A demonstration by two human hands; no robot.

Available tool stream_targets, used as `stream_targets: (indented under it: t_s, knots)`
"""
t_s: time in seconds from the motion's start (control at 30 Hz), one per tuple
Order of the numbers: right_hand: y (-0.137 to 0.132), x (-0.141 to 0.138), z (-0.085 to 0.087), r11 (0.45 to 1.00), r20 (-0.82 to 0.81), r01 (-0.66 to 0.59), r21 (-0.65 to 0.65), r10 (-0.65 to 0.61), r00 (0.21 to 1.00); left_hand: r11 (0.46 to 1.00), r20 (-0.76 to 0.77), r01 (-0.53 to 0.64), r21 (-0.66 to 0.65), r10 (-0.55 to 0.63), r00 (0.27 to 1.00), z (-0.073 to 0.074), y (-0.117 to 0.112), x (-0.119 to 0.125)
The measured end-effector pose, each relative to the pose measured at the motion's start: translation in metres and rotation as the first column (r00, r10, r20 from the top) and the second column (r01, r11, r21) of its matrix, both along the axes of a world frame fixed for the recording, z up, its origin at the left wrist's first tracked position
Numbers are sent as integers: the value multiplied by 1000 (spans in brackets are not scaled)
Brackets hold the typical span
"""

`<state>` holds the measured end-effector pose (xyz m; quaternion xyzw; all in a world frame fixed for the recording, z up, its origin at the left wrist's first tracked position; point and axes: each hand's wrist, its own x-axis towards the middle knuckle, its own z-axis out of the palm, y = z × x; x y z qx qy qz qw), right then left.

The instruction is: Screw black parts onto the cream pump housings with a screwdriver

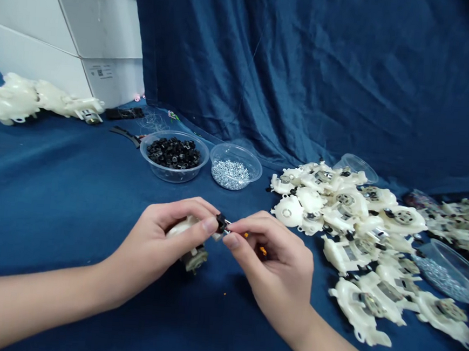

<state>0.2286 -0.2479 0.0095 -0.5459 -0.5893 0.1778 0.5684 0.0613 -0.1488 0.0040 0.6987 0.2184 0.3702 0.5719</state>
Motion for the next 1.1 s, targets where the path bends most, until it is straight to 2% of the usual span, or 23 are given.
stream_targets:
  t_s: [0.07,0.17,0.27,0.37,0.47,0.6,0.73,0.93,1.1]
  knots:
    - [0,0,1,998,-114,-35,-56,28,993,999,-10,34,-6,-34,999,-2,0,0]
    - [0,0,3,962,-352,-179,-204,98,931,1000,-45,-4,-8,4,999,-4,0,-1]
    - [3,1,4,901,-536,-327,-286,132,834,992,-36,-42,123,46,998,-5,1,-4]
    - [5,2,5,868,-617,-406,-288,156,771,981,-42,4,195,4,999,-3,2,-6]
    - [5,2,4,867,-618,-412,-282,164,769,993,-57,30,115,-24,998,-1,1,-7]
    - [4,3,4,908,-532,-325,-265,143,834,1000,-41,19,9,-19,999,-2,-1,-6]
    - [4,3,5,925,-495,-293,-244,141,857,999,-8,27,37,-27,1000,-4,-1,-6]
    - [5,6,4,928,-460,-315,-197,196,866,991,18,14,134,-16,1000,-2,-2,-6]
    - [7,8,-1,926,-455,-311,-214,188,871,990,12,0,138,-2,1000,-4,-2,-5]
